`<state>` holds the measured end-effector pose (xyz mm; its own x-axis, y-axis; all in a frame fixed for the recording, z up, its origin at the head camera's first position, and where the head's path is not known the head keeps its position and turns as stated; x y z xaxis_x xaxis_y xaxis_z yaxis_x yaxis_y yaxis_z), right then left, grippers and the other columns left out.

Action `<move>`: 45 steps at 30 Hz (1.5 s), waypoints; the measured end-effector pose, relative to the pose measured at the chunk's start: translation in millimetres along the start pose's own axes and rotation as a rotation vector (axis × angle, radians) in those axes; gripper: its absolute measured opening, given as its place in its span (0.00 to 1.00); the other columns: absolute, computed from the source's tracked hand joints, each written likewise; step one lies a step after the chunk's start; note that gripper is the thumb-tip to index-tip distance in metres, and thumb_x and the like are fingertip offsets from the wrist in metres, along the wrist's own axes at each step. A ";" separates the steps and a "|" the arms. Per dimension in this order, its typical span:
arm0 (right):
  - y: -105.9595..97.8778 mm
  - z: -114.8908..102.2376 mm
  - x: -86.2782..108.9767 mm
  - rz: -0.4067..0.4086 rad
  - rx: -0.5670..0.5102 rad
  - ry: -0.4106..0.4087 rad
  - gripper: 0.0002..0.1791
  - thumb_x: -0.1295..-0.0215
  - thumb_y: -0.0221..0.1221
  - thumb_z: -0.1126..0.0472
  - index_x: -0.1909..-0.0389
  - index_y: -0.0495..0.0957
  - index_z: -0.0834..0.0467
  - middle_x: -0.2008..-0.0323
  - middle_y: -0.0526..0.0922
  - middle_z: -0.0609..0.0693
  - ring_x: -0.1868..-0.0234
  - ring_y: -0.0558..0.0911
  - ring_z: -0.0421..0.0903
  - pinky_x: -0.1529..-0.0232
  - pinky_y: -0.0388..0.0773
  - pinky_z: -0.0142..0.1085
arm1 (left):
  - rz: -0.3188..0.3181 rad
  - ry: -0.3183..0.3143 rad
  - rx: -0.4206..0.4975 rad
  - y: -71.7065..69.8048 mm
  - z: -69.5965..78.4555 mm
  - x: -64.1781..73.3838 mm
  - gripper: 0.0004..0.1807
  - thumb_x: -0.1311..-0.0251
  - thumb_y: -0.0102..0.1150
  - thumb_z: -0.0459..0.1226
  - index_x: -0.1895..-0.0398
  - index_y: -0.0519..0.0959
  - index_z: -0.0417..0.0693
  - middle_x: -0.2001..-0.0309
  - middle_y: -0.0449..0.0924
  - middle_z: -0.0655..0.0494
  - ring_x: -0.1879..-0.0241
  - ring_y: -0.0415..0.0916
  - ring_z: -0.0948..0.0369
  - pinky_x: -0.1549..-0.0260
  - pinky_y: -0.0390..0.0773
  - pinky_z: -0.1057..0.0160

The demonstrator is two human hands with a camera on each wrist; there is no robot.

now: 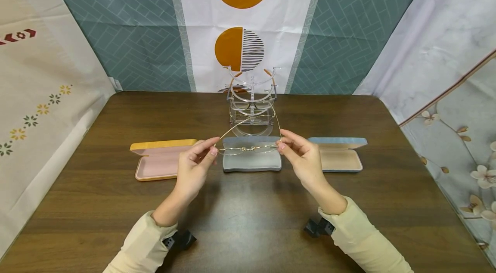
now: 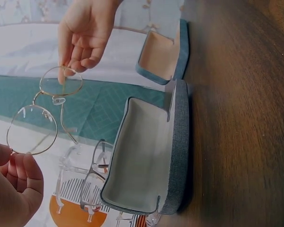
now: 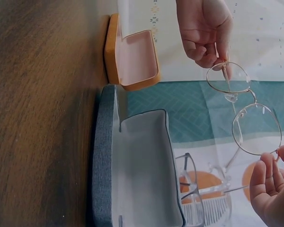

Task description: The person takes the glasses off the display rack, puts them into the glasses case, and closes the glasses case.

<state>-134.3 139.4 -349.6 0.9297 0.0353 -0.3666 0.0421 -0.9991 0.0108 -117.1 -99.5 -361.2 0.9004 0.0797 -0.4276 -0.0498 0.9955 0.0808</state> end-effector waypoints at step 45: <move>-1.5 3.7 -0.9 0.024 -0.043 0.077 0.19 0.46 0.54 0.81 0.50 0.71 0.76 0.71 0.82 0.41 0.66 0.81 0.38 0.64 0.77 0.27 | -0.004 -0.063 -0.122 2.8 0.3 -0.5 0.09 0.46 0.52 0.19 0.61 0.77 0.26 0.73 0.71 0.52 0.72 0.72 0.64 0.71 0.74 0.74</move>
<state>-136.6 140.8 -352.7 0.9559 0.0146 -0.2934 0.0333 -0.9977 0.0589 -117.6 -96.8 -360.5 0.9261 0.0758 -0.3696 -0.0943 0.9950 -0.0322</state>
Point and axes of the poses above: each hand's wrist, its own x-axis away from the middle knuckle, its own y-axis out of the palm, z = x × y, the point moved 1 cm from there along -x, towards the middle knuckle
